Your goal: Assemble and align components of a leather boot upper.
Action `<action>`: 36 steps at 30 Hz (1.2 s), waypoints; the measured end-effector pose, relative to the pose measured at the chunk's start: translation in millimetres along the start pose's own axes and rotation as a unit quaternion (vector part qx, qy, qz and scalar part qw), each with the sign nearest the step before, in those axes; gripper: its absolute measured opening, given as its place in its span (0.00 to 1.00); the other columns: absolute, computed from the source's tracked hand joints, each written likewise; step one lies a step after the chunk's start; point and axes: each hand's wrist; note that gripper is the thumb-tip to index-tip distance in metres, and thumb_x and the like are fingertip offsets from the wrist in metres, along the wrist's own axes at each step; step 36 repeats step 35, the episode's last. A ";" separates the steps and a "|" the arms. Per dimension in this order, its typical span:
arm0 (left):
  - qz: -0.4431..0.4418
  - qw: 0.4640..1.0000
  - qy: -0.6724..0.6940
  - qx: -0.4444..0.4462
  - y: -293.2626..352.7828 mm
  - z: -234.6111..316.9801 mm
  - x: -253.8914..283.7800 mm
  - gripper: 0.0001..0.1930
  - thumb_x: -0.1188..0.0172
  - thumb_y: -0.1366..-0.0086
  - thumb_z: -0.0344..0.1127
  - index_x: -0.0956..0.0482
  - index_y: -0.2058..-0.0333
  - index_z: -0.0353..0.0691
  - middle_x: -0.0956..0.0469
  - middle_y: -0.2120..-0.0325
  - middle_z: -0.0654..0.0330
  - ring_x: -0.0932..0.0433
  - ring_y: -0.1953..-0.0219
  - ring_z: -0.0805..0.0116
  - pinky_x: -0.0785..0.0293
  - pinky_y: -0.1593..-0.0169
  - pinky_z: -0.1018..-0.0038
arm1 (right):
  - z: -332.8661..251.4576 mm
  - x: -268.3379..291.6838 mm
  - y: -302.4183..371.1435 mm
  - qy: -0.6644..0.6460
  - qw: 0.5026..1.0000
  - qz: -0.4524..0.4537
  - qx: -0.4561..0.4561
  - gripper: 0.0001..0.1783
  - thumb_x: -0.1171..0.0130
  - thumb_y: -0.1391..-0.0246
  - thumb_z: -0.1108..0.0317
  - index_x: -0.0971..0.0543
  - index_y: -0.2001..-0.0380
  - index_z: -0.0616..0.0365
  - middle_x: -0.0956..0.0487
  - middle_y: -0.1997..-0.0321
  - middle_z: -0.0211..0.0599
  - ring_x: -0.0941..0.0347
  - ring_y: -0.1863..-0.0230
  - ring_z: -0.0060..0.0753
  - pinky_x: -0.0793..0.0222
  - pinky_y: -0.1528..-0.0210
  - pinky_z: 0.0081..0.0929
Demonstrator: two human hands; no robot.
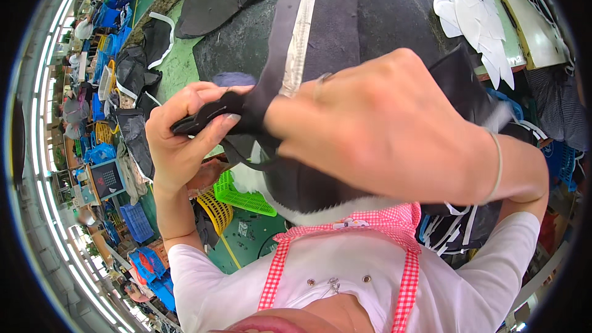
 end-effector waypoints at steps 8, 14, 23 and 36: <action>-0.074 0.997 0.011 0.012 -2.1 9.1 12.4 0.18 0.28 0.49 0.25 0.33 0.83 0.38 0.15 0.70 0.53 0.23 0.80 0.74 0.31 0.76 0.81 | 40.4 7.5 -33.0 -0.069 0.981 0.037 0.179 0.08 0.37 0.57 0.73 0.27 0.76 0.59 0.22 0.56 0.43 0.28 0.80 0.36 0.31 0.79 0.29; -0.002 0.988 0.152 0.020 11.3 -2.8 7.5 0.19 0.29 0.50 0.20 0.35 0.83 0.38 0.15 0.69 0.51 0.22 0.76 0.77 0.28 0.74 0.81 | 37.8 -4.2 -15.5 -0.116 0.988 0.034 0.096 0.14 0.34 0.52 0.69 0.31 0.78 0.58 0.22 0.64 0.42 0.31 0.81 0.41 0.37 0.79 0.30; 0.007 0.954 0.285 0.088 18.3 -2.0 7.8 0.14 0.31 0.49 0.18 0.31 0.78 0.36 0.16 0.72 0.53 0.23 0.73 0.78 0.27 0.70 0.82 | 33.1 -14.8 -4.0 -0.136 0.990 0.027 0.034 0.17 0.35 0.47 0.63 0.34 0.77 0.56 0.33 0.83 0.35 0.31 0.81 0.42 0.40 0.79 0.35; -0.237 0.958 0.053 0.151 -13.8 11.1 3.4 0.11 0.24 0.55 0.30 0.17 0.73 0.35 0.23 0.82 0.61 0.26 0.78 0.70 0.34 0.74 0.76 | 51.3 6.0 11.6 -0.104 0.989 -0.107 -0.013 0.20 0.26 0.59 0.57 0.25 0.74 0.57 0.18 0.59 0.44 0.21 0.70 0.47 0.28 0.69 0.31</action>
Point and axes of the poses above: each hand's wrist, its own y-axis away from the middle knuckle, its own x-axis out of the back of the hand, z = x × y
